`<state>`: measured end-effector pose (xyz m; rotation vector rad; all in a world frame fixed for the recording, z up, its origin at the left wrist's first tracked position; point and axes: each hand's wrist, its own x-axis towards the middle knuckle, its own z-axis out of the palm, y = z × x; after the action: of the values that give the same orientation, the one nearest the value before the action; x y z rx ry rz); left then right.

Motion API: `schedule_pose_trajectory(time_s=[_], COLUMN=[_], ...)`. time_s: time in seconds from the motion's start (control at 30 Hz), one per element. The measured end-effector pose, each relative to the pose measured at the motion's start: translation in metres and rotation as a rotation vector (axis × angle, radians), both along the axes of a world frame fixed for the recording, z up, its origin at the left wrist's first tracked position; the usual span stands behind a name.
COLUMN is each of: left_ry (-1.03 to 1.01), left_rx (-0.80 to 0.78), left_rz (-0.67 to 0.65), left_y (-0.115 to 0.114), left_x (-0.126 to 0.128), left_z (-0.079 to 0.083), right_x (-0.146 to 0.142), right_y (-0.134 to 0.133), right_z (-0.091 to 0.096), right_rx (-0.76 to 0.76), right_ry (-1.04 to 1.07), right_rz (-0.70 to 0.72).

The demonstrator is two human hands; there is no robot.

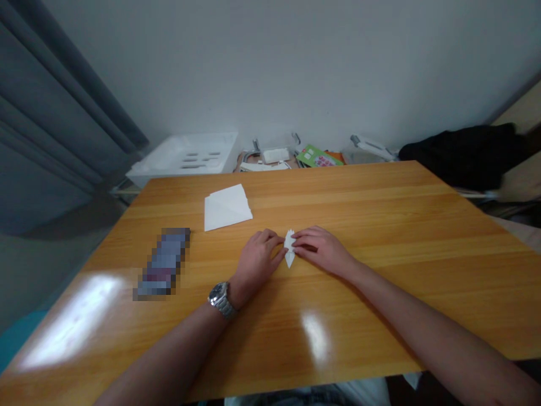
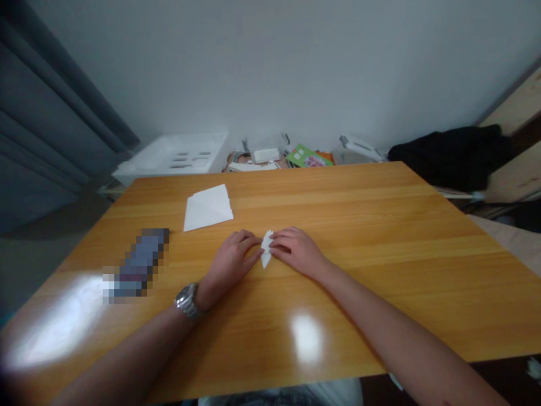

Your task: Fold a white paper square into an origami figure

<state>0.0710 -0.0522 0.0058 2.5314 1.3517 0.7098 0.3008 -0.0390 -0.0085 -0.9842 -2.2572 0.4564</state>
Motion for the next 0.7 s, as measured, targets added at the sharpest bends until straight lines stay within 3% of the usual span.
schedule_pose_trajectory(time_s=[0.37, 0.7], left_ry=[0.008, -0.008], left_rx=[-0.016, -0.013], left_rz=[0.021, 0.021], left_y=[-0.0005, 0.0014], left_x=[0.0016, 0.0013], left_z=[-0.0010, -0.0044], right_x=[-0.0079, -0.0062], right_y=[-0.0037, -0.0017], right_z=[-0.0033, -0.0053], right_rx=[-0.061, -0.069], right_ry=[0.057, 0.094], right_rz=[-0.208, -0.177])
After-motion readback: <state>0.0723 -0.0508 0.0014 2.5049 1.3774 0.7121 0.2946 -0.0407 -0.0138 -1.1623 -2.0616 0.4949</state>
